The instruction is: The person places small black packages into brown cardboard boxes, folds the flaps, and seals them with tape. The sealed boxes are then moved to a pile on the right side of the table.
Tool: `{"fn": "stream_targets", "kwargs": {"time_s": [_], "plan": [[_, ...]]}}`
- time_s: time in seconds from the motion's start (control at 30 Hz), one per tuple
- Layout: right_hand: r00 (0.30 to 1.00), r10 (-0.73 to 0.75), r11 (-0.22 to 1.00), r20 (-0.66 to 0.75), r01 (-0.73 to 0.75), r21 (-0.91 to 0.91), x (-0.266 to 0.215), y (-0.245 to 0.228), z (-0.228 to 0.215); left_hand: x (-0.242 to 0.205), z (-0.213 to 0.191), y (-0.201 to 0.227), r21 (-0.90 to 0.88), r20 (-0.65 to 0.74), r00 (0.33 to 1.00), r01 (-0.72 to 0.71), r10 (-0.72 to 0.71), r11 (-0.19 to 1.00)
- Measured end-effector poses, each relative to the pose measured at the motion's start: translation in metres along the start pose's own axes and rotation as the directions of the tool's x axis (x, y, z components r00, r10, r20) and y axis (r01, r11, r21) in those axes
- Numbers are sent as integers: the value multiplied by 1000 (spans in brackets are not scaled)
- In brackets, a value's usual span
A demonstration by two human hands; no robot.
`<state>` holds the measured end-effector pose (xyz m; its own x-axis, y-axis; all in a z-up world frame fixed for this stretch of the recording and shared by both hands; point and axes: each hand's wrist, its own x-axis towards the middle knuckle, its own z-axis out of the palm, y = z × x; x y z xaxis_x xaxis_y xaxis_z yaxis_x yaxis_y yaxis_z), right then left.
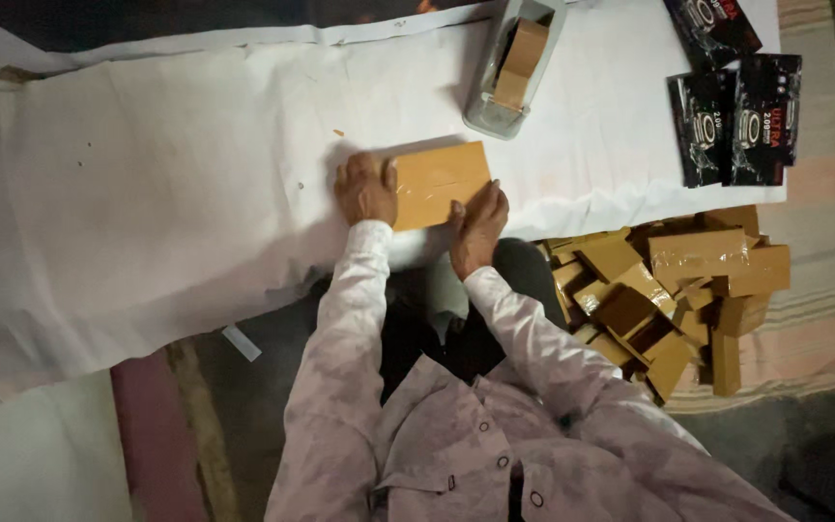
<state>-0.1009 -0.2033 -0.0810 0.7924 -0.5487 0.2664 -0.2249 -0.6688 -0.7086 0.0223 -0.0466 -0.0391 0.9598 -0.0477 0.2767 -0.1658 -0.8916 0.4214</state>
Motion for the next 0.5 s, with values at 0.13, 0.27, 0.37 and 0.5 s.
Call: {"fn": "stream_targets", "kwargs": {"time_s": [0.13,0.27,0.37,0.5], "plan": [[998,-69,993,16,67,98,35,-14,28,-55,-9,-19,2,108,975,197,-196,980],[929,-231,973,289,214,90,101,-42,53,-107,-5,-9,-186,205,939,313,-275,931],[829,-148,963,539,244,-111,126,-65,59,-90,8,10,-227,86,947,322,-311,919],[879,-217,971,425,239,0,122,-59,55,-26,18,19,-213,-117,992,-79,55,974]]}}
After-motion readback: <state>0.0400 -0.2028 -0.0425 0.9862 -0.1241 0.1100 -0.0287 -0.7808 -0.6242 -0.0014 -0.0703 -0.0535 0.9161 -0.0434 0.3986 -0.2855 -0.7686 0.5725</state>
